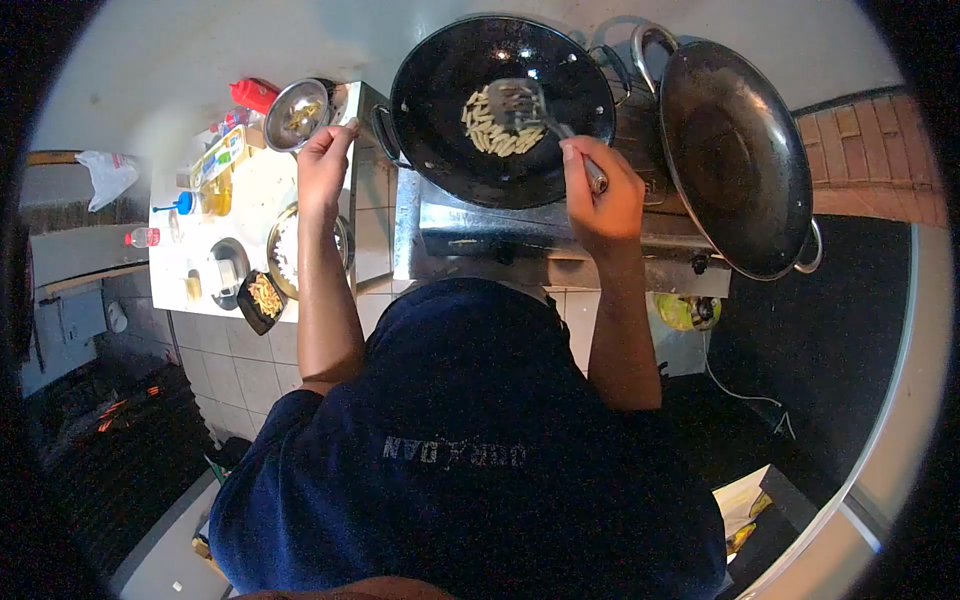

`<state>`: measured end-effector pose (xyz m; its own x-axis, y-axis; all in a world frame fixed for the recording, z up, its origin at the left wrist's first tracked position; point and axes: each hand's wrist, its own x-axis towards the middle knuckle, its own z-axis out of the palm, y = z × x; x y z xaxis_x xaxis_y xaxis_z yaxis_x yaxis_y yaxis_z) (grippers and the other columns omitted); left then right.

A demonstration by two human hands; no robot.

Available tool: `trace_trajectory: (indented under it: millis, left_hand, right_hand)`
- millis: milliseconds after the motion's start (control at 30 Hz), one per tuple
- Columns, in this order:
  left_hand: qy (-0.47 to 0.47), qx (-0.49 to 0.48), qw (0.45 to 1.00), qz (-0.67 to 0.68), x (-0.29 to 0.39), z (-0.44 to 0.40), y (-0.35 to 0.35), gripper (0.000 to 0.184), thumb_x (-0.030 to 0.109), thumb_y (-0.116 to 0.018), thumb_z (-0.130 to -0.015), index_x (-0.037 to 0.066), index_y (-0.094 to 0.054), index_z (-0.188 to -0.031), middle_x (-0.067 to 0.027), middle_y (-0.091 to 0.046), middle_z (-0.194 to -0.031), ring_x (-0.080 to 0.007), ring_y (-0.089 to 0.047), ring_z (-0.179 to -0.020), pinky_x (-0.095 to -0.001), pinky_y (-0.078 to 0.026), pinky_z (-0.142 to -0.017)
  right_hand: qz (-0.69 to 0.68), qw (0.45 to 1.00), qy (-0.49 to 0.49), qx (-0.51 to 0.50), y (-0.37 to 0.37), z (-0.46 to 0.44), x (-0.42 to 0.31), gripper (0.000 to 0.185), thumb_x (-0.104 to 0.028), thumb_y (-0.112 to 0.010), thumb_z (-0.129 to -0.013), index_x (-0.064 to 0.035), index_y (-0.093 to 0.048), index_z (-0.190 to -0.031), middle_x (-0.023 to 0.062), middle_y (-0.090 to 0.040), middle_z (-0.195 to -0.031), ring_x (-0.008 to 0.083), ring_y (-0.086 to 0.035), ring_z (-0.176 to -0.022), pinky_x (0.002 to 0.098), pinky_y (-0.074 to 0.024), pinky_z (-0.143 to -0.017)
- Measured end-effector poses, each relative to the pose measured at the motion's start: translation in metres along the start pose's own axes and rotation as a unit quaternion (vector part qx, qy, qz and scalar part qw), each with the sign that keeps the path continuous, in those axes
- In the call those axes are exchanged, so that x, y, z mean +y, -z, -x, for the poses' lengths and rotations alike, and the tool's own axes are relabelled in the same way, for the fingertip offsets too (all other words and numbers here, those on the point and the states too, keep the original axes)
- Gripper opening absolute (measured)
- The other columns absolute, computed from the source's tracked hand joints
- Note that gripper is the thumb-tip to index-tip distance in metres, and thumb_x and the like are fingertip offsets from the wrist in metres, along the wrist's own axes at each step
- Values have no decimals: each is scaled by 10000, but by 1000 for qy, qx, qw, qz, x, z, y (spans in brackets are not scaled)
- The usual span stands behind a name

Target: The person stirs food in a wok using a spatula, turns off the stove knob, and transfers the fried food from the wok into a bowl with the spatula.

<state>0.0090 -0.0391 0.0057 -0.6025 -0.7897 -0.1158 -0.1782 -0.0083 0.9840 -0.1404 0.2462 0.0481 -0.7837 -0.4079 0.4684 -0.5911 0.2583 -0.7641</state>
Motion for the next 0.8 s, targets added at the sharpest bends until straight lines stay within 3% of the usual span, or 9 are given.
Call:
trace_trajectory:
  millis: [67, 167, 300, 433, 600, 700, 800]
  left_hand:
    - [-21, 10, 1000, 13, 1, 1, -3, 242, 248, -677, -898, 24, -671, -803, 45, -589, -726, -34, -460, -670, -198, -366, -618]
    - [-16, 10, 1000, 13, 3, 3, -3, 238, 246, -678, -897, 30, -669, -797, 48, -588, -728, -33, -461, -671, -200, -370, -621]
    - [-8, 4, 1000, 18, 1, 3, -1, 240, 246, -679, -897, 29, -667, -797, 50, -584, -725, -33, -454, -667, -200, -364, -617]
    - [-14, 5, 1000, 11, -1, 1, -3, 242, 245, -680, -896, 27, -662, -794, 53, -576, -721, -33, -443, -665, -197, -349, -614]
    - [-2, -2, 1000, 16, 0, 3, -2, 242, 239, -679, -896, 22, -661, -789, 49, -575, -725, -39, -449, -674, -202, -357, -626]
    - [-22, 3, 1000, 6, 1, 3, -5, 244, 239, -678, -897, 21, -660, -787, 52, -572, -724, -42, -447, -671, -205, -355, -625]
    - [-18, 7, 1000, 8, 0, 2, -2, 244, 241, -680, -896, 22, -661, -789, 57, -565, -718, -41, -439, -664, -204, -346, -615]
  right_hand:
    - [6, 999, -14, -47, -1, 3, 4, 123, -91, -632, -880, 6, -676, -943, 151, -698, -912, 257, -683, -837, 325, -517, -764]
    - [10, 1000, -2, -8, -3, 0, 17, 129, -98, -631, -884, 7, -673, -948, 143, -700, -908, 226, -682, -832, 311, -512, -764]
    - [-34, 994, -101, -23, 5, -9, 7, 136, -104, -619, -901, 11, -667, -957, 137, -700, -905, 180, -671, -817, 280, -504, -743]
    - [-6, 1000, 10, -11, -11, -10, 16, 143, -116, -617, -911, 9, -664, -962, 123, -698, -879, 148, -650, -783, 272, -496, -711]
    - [-69, 997, -37, 27, -26, -14, 12, 133, -113, -617, -909, 2, -665, -957, 143, -693, -856, 170, -662, -744, 280, -499, -681]
    - [-28, 999, -17, -25, -28, -14, 8, 134, -113, -613, -911, 2, -664, -958, 145, -691, -846, 185, -671, -736, 287, -502, -670]
    - [5, 998, 19, 58, -32, -18, 17, 144, -121, -601, -915, 0, -664, -961, 157, -699, -882, 251, -694, -782, 316, -517, -707]
